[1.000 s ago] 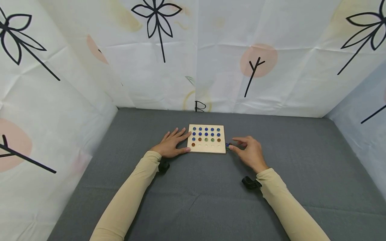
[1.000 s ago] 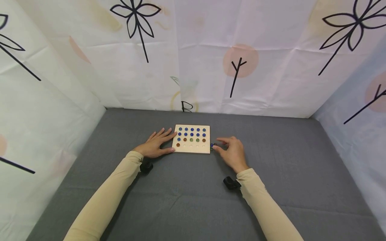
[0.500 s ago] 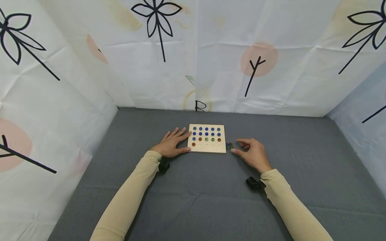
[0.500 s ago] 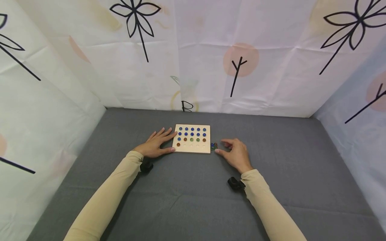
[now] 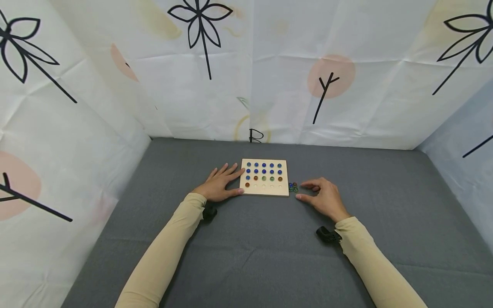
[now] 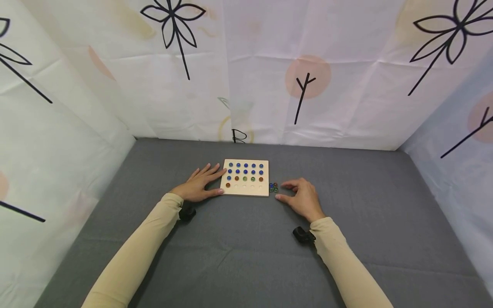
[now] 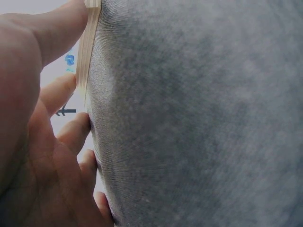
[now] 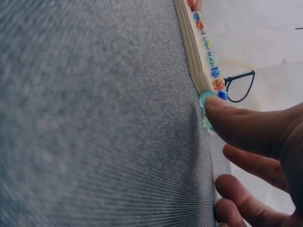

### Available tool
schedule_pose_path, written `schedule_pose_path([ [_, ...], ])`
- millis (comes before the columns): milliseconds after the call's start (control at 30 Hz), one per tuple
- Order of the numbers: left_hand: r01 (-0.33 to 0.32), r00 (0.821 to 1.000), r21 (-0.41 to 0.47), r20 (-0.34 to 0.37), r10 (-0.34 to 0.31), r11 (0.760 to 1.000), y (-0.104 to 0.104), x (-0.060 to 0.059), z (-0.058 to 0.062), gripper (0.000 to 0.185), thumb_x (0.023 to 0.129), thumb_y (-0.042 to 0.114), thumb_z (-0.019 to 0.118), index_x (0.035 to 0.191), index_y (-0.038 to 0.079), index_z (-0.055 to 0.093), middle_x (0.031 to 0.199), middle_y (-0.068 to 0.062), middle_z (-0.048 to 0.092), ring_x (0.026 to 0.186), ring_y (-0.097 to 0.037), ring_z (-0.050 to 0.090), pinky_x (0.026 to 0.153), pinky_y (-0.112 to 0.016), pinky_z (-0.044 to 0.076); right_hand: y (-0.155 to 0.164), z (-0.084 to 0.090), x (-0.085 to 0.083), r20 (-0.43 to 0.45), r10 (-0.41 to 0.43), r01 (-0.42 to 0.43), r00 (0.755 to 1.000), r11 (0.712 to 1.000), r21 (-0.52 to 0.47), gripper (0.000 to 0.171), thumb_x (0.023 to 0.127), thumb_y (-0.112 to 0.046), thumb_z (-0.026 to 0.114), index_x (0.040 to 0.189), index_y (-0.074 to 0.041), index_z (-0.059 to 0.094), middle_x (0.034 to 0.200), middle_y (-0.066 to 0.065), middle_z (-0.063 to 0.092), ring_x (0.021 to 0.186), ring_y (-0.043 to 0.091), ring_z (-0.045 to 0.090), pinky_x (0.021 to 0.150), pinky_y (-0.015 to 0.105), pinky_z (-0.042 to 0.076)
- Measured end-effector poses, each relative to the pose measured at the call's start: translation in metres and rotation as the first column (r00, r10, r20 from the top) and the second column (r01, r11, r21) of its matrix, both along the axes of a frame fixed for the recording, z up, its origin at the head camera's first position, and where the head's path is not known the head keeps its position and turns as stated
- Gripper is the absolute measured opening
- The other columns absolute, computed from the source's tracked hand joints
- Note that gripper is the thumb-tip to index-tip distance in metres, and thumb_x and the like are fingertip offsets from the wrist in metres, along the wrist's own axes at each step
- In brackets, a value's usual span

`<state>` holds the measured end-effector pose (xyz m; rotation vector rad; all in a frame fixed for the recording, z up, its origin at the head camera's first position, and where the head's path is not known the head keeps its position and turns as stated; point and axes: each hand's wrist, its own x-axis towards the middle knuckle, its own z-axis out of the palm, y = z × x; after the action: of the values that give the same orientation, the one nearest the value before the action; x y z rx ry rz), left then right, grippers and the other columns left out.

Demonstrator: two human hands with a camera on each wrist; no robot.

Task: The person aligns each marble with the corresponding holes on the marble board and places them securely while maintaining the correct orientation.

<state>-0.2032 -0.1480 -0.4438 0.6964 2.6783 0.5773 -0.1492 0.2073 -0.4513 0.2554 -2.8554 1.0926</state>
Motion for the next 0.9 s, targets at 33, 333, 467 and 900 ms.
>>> schedule_pose_path([
  [33,0.000,1.000,0.000,0.000,0.000,1.000,0.0000,0.0000,-0.0005,0.076,0.101,0.050,0.059,0.163,0.022,0.025,0.169,-0.011,0.015,0.155,-0.035,0.003,0.123,-0.058,0.000,0.0000,-0.0001,-0.0001,0.002,0.003,-0.003,1.000,1.000,-0.001,0.036,0.083,-0.019,0.087,0.114,-0.004,0.077,0.108,0.017,0.066,0.097,0.034,0.060,0.081,0.052,0.050],
  [333,-0.003,1.000,-0.003,-0.002,0.003,1.000,-0.0003,0.0003,-0.0018,0.076,0.102,0.050,0.059,0.163,0.021,0.025,0.169,-0.011,0.015,0.155,-0.035,0.003,0.123,-0.058,0.000,-0.0015,-0.0026,-0.0022,0.005,0.027,-0.027,1.000,0.999,0.032,0.034,0.081,-0.016,0.088,0.111,-0.002,0.078,0.104,0.018,0.062,0.096,0.036,0.057,0.082,0.053,0.048],
  [467,-0.006,1.000,-0.008,0.000,0.006,1.000,-0.0001,0.0007,0.0000,0.076,0.101,0.050,0.059,0.164,0.022,0.025,0.169,-0.010,0.014,0.156,-0.034,0.002,0.123,-0.057,-0.001,-0.0016,-0.0023,-0.0025,0.009,0.033,-0.034,0.999,0.999,0.039,0.034,0.082,-0.016,0.088,0.111,-0.002,0.078,0.105,0.018,0.061,0.097,0.037,0.057,0.083,0.054,0.046],
  [900,0.001,1.000,-0.014,0.000,-0.001,1.000,0.0000,-0.0004,0.0005,0.076,0.101,0.050,0.059,0.164,0.023,0.024,0.169,-0.010,0.014,0.156,-0.034,0.002,0.123,-0.057,-0.001,-0.0005,0.0018,-0.0005,-0.011,0.060,-0.059,0.998,0.997,0.053,0.033,0.082,-0.018,0.088,0.110,-0.003,0.078,0.102,0.016,0.059,0.094,0.035,0.056,0.086,0.056,0.042],
])
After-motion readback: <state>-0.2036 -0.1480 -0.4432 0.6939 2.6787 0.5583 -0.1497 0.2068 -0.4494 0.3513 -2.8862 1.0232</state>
